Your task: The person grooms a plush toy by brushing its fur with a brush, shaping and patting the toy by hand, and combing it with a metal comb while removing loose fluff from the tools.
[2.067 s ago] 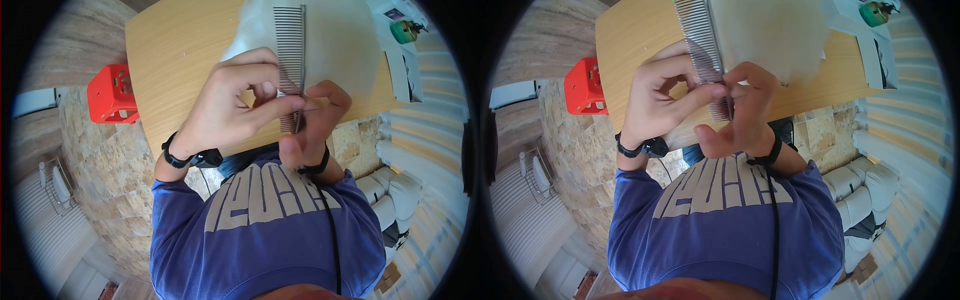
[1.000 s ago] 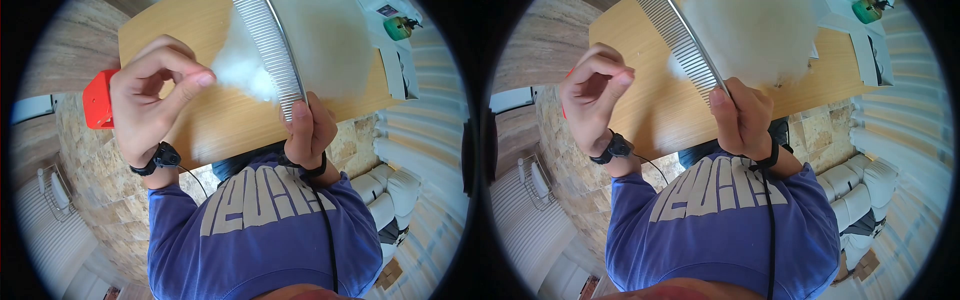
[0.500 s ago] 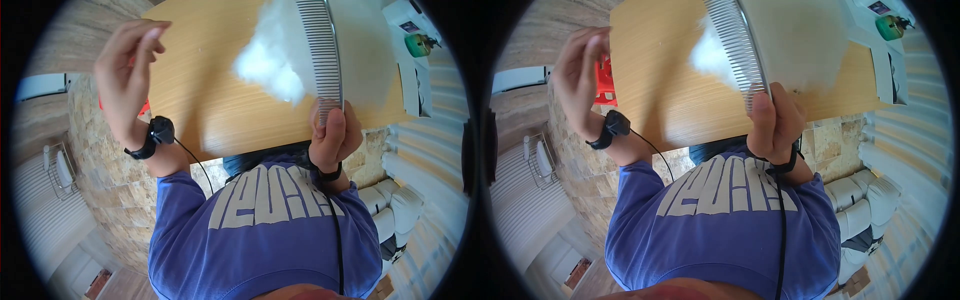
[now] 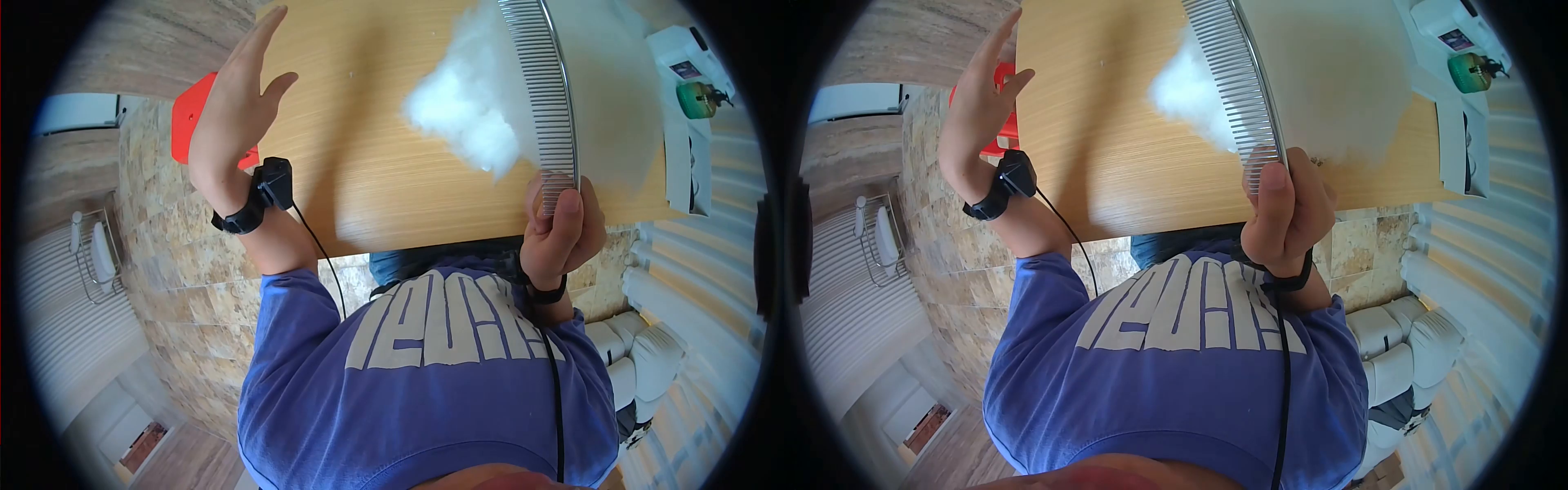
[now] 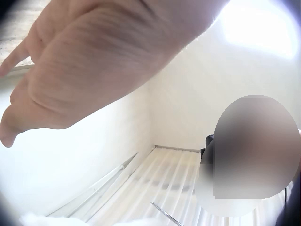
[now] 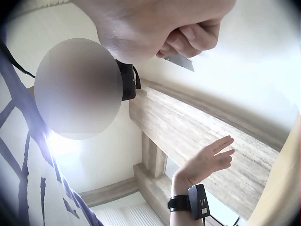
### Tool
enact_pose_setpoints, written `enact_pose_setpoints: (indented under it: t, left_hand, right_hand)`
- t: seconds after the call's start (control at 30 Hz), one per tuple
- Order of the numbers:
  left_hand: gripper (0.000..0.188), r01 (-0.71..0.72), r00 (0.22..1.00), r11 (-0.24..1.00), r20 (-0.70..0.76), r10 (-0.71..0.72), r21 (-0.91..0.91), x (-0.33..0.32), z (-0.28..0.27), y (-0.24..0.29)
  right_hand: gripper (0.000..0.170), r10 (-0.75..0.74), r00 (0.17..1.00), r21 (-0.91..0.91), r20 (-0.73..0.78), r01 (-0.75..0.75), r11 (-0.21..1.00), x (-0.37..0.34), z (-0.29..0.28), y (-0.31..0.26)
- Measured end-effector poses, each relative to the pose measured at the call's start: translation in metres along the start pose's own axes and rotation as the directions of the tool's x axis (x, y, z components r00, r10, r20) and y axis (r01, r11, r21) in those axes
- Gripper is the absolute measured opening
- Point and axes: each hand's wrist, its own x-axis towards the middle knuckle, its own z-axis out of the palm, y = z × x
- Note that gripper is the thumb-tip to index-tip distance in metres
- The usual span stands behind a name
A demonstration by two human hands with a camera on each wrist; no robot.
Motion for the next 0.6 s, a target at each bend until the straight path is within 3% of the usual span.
enact_pose_setpoints:
  t: [0.17, 0.23, 0.4, 0.6]
  left_hand:
    - [0.082, -0.001, 1.0, 1.0, 0.008, 0.001, -0.001, -0.002, 0.002, 0.001]
    - [0.059, -0.054, 0.996, 0.997, -0.075, 0.05, -0.047, 0.0, 0.011, -0.008]
    - [0.048, -0.167, 0.977, 0.975, -0.158, 0.143, -0.146, 0.004, 0.009, 0.01]
    - [0.045, -0.217, 0.974, 0.942, -0.126, 0.19, -0.258, 0.013, 0.025, 0.033]
  right_hand:
    - [0.04, -0.029, 1.0, -0.052, 0.0, 0.029, 0.998, 0.002, -0.002, -0.002]
    - [0.04, -0.045, 0.999, -0.055, -0.013, 0.044, 0.997, 0.0, -0.002, -0.001]
    - [0.043, -0.116, 0.993, -0.139, -0.012, 0.113, 0.984, 0.005, -0.008, -0.01]
    - [0.042, -0.138, 0.963, -0.011, -0.232, 0.14, 0.99, 0.009, -0.027, -0.01]
